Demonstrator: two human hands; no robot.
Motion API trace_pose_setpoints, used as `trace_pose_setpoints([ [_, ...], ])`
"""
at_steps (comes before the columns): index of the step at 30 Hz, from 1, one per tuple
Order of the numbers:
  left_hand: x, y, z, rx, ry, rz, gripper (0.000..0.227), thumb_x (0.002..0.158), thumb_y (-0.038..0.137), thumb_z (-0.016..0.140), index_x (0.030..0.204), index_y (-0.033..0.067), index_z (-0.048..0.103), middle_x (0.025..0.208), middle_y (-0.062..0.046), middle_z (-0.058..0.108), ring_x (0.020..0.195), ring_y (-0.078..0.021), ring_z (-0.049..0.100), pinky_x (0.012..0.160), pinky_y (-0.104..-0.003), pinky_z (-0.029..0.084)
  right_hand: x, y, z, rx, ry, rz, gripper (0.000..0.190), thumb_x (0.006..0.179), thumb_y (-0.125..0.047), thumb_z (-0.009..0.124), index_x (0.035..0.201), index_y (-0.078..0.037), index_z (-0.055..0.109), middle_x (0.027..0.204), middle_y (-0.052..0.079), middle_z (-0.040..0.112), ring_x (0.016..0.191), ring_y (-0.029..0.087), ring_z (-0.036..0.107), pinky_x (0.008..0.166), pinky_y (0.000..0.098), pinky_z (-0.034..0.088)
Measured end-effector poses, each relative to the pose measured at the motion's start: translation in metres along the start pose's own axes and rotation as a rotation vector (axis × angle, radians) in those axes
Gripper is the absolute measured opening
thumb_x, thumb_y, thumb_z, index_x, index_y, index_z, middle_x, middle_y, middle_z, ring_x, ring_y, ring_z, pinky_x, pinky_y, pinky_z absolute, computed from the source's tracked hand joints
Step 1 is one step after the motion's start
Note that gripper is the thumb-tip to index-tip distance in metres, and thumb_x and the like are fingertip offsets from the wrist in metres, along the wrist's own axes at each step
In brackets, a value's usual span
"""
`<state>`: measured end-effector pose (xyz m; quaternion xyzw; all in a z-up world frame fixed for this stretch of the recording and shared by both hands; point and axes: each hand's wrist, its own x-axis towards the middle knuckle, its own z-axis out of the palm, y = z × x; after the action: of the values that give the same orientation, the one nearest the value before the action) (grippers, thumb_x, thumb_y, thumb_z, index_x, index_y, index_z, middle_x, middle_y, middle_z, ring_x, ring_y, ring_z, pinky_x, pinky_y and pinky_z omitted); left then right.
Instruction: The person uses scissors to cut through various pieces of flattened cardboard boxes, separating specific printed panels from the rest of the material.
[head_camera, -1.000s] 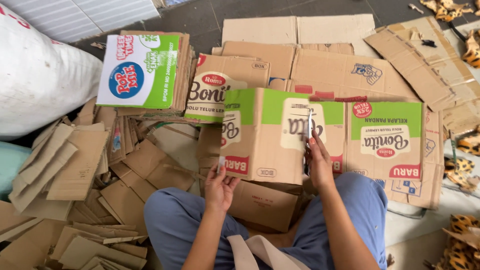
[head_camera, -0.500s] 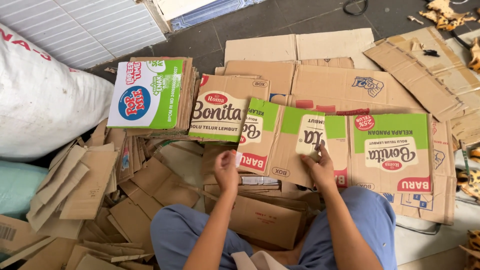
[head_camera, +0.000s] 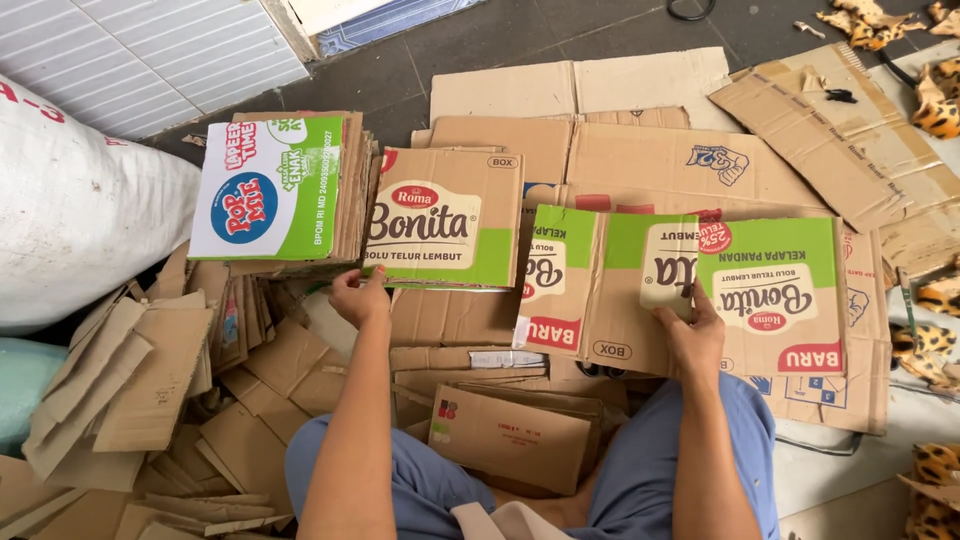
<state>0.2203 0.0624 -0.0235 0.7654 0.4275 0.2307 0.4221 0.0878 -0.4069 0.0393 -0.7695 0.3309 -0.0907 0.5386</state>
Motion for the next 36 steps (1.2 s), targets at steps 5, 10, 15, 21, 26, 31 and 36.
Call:
trace_pose_setpoints([
  [5, -0.034, 0.062, -0.044, 0.141, -0.198, -0.035, 0.089, 0.062, 0.050, 0.099, 0.129, 0.0066, 0.059, 0.129, -0.016, 0.045, 0.124, -0.0369, 0.056, 0.106, -0.048, 0.049, 0.011, 0.025, -0.002, 0.098, -0.046, 0.018, 0.081, 0.080, -0.006, 0.078, 0.155, -0.010, 0.049, 0.105, 0.020, 0.073, 0.095, 0.031, 0.071, 0.078, 0.0423, 0.058],
  [10, -0.054, 0.091, -0.055, 0.327, -0.300, -0.085, 0.085, 0.067, 0.050, 0.095, 0.131, 0.0114, 0.056, 0.139, -0.014, 0.039, 0.134, -0.0344, 0.045, 0.104, -0.053, 0.048, 0.018, 0.037, 0.000, 0.226, -0.098, 0.048, 0.083, 0.080, 0.000, 0.078, 0.156, -0.009, 0.046, 0.105, 0.021, 0.071, 0.091, 0.032, 0.071, 0.074, 0.0460, 0.061],
  [15, -0.035, 0.035, -0.002, -0.112, -0.158, -0.226, 0.071, 0.070, 0.042, 0.096, 0.121, 0.0194, 0.052, 0.121, -0.006, 0.059, 0.122, -0.0258, 0.060, 0.098, -0.035, 0.050, 0.026, 0.047, 0.009, 0.379, -0.156, 0.073, 0.080, 0.082, 0.005, 0.074, 0.155, -0.007, 0.044, 0.106, 0.023, 0.069, 0.090, 0.032, 0.071, 0.073, 0.0454, 0.062],
  [21, -0.058, 0.032, -0.026, -0.758, -0.068, -0.145, 0.029, 0.101, 0.011, 0.067, 0.124, 0.0117, 0.050, 0.114, -0.016, 0.057, 0.085, -0.0264, 0.069, 0.053, -0.029, 0.067, 0.045, 0.074, 0.011, 0.431, -0.130, 0.155, 0.074, 0.081, 0.003, 0.069, 0.150, -0.015, 0.052, 0.111, 0.022, 0.070, 0.094, 0.032, 0.072, 0.074, 0.0488, 0.064],
  [26, -0.138, 0.064, -0.047, -0.815, -0.295, -0.278, 0.027, 0.097, 0.009, 0.070, 0.121, 0.0107, 0.060, 0.114, -0.015, 0.052, 0.084, -0.0288, 0.068, 0.065, -0.040, 0.069, 0.064, 0.107, 0.021, 0.498, -0.157, 0.239, 0.073, 0.080, 0.002, 0.067, 0.149, -0.021, 0.054, 0.107, 0.019, 0.072, 0.091, 0.031, 0.074, 0.073, 0.0479, 0.064],
  [31, -0.211, 0.009, -0.019, -0.624, -0.583, -0.427, 0.037, 0.092, 0.006, 0.074, 0.127, 0.0014, 0.061, 0.121, -0.029, 0.053, 0.089, -0.0444, 0.071, 0.065, -0.045, 0.068, 0.025, 0.049, 0.026, 0.569, -0.299, 0.375, 0.067, 0.092, -0.008, 0.053, 0.155, -0.027, 0.045, 0.111, 0.017, 0.071, 0.099, 0.031, 0.072, 0.081, 0.0486, 0.063],
  [36, -0.234, 0.031, -0.047, -0.417, -0.599, -0.301, 0.045, 0.091, 0.008, 0.074, 0.133, -0.0020, 0.061, 0.128, -0.041, 0.051, 0.096, -0.0546, 0.067, 0.071, -0.049, 0.066, 0.026, 0.046, 0.022, 0.618, -0.293, 0.395, 0.055, 0.098, -0.018, 0.045, 0.153, -0.022, 0.051, 0.123, 0.018, 0.070, 0.104, 0.034, 0.071, 0.085, 0.0498, 0.060],
])
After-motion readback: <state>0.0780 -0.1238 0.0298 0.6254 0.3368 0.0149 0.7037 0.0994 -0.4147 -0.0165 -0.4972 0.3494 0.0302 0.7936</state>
